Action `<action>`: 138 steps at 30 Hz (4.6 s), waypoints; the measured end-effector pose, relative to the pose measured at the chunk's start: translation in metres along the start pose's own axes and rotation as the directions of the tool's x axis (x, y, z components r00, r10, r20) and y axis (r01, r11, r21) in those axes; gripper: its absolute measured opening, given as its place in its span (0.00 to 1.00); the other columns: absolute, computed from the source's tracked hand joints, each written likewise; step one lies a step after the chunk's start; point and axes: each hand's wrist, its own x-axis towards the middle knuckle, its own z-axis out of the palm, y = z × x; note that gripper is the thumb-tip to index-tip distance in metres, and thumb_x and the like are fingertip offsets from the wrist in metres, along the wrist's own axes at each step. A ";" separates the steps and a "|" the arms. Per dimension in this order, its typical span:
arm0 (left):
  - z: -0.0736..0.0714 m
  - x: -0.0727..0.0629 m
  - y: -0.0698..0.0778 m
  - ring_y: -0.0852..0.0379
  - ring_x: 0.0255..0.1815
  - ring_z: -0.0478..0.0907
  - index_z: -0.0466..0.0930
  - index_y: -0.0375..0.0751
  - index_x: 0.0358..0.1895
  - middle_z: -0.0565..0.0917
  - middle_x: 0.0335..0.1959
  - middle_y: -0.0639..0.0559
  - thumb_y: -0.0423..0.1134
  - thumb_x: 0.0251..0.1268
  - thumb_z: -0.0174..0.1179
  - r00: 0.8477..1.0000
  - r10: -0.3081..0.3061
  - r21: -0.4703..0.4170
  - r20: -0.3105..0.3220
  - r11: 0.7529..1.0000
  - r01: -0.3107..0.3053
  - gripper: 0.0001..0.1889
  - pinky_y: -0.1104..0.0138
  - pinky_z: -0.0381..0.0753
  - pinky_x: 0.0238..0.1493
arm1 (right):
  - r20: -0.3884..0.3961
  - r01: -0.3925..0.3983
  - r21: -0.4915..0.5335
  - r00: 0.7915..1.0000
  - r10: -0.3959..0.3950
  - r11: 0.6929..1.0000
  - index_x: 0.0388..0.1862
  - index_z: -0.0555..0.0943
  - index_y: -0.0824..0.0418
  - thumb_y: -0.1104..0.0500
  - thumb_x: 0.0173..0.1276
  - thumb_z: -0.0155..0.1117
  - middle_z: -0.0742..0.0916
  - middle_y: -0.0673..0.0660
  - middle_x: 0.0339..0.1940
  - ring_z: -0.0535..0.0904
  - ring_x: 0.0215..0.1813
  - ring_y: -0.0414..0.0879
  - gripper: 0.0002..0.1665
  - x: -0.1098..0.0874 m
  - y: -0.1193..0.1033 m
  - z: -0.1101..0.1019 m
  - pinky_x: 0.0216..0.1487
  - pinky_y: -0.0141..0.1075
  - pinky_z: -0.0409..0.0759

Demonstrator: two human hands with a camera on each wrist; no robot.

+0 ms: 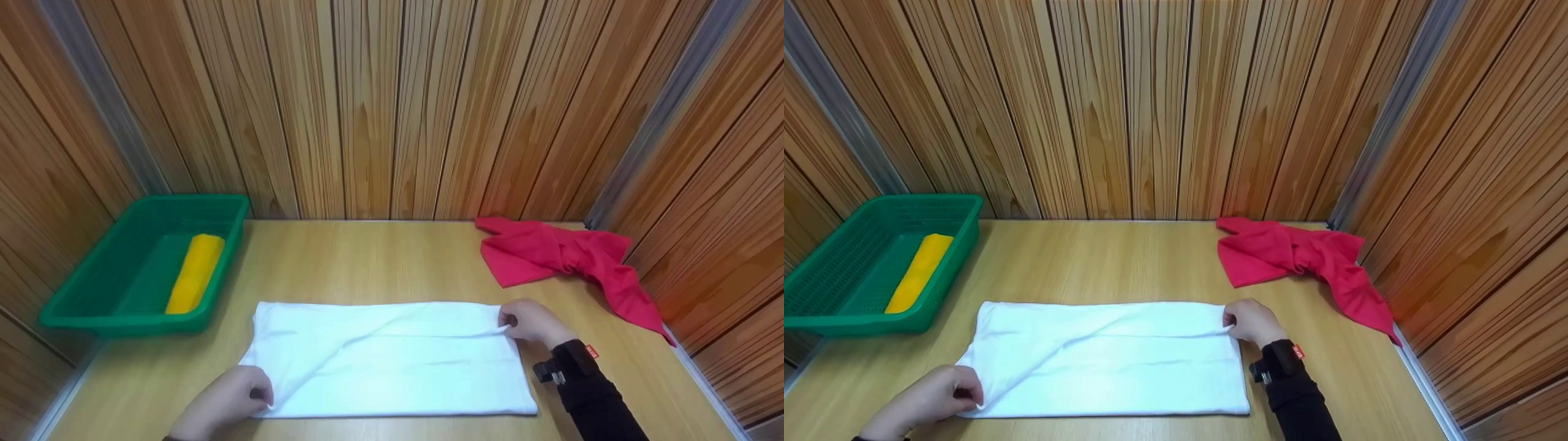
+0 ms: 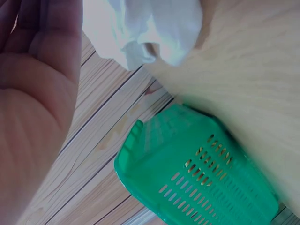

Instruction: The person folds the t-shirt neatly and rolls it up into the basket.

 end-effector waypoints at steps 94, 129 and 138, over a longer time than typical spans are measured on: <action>0.007 0.083 0.056 0.60 0.28 0.77 0.85 0.42 0.31 0.83 0.26 0.59 0.35 0.59 0.67 0.951 0.255 0.208 -0.176 0.954 -0.217 0.01 0.61 0.79 0.37 | -0.106 0.037 -0.137 0.993 -0.052 0.990 0.21 0.79 0.54 0.65 0.52 0.74 0.75 0.45 0.24 0.71 0.32 0.45 0.11 0.000 -0.008 0.005 0.38 0.41 0.73; 0.017 0.078 0.028 0.25 0.71 0.54 0.67 0.24 0.67 0.59 0.71 0.22 0.44 0.53 0.72 0.971 -0.126 0.260 -0.204 0.949 0.178 0.41 0.41 0.57 0.69 | 0.082 -0.185 0.013 0.980 0.183 0.983 0.61 0.81 0.52 0.48 0.50 0.82 0.78 0.57 0.59 0.72 0.59 0.53 0.38 -0.008 -0.042 0.022 0.60 0.51 0.73; 0.016 0.092 0.023 0.26 0.72 0.52 0.66 0.26 0.69 0.57 0.72 0.24 0.44 0.56 0.71 0.967 -0.148 0.273 -0.208 0.940 0.203 0.40 0.41 0.56 0.69 | 0.115 -0.133 -0.043 0.984 0.138 0.990 0.67 0.76 0.59 0.49 0.52 0.80 0.73 0.66 0.68 0.66 0.68 0.62 0.43 -0.005 -0.048 0.023 0.65 0.56 0.68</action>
